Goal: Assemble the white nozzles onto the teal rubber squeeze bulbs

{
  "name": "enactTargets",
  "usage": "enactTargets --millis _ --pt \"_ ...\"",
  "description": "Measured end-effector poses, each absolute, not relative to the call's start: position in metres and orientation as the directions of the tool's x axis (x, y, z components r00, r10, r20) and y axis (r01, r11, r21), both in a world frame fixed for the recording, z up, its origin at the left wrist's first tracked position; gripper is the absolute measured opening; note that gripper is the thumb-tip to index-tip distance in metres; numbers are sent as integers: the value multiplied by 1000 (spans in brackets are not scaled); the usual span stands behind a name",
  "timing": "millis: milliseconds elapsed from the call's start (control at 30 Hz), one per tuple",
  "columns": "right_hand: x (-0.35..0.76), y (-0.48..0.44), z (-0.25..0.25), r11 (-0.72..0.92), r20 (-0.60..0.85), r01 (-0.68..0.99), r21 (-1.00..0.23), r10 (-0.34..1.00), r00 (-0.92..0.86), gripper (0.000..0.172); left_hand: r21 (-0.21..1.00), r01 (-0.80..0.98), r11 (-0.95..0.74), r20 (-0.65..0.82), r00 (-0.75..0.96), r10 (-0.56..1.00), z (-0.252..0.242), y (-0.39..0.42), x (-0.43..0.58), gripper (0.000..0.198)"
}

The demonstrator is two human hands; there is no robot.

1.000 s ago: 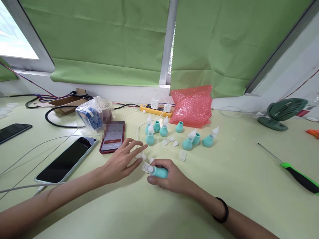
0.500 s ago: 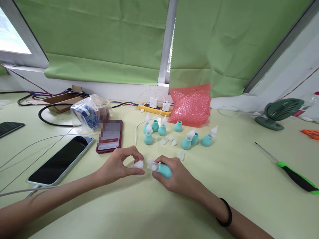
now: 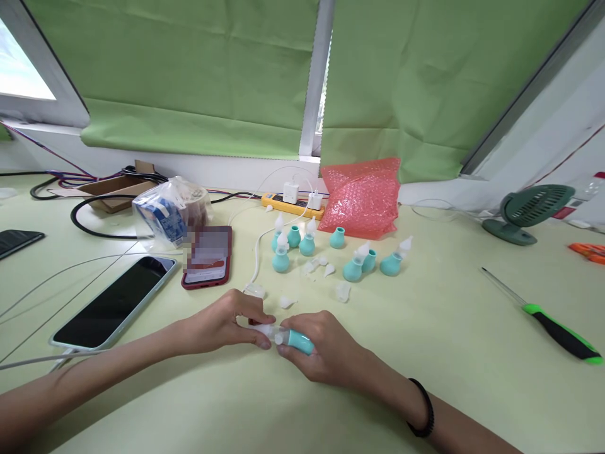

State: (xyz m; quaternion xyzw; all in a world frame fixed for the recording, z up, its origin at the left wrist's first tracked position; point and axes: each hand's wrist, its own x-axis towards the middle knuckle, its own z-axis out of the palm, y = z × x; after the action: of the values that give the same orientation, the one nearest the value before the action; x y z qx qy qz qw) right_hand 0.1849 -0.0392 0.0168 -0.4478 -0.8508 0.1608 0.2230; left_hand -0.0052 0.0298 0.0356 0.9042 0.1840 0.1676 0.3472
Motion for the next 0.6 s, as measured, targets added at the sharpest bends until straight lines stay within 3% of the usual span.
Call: enactTargets --millis 200,600 --pt "183 -40 12 525 296 686 -504 851 -434 14 713 134 -689 288 839 462 24 28 -6 23" --pt "184 -36 3 519 269 648 -558 851 -451 14 753 108 -649 261 857 445 21 27 -6 23"
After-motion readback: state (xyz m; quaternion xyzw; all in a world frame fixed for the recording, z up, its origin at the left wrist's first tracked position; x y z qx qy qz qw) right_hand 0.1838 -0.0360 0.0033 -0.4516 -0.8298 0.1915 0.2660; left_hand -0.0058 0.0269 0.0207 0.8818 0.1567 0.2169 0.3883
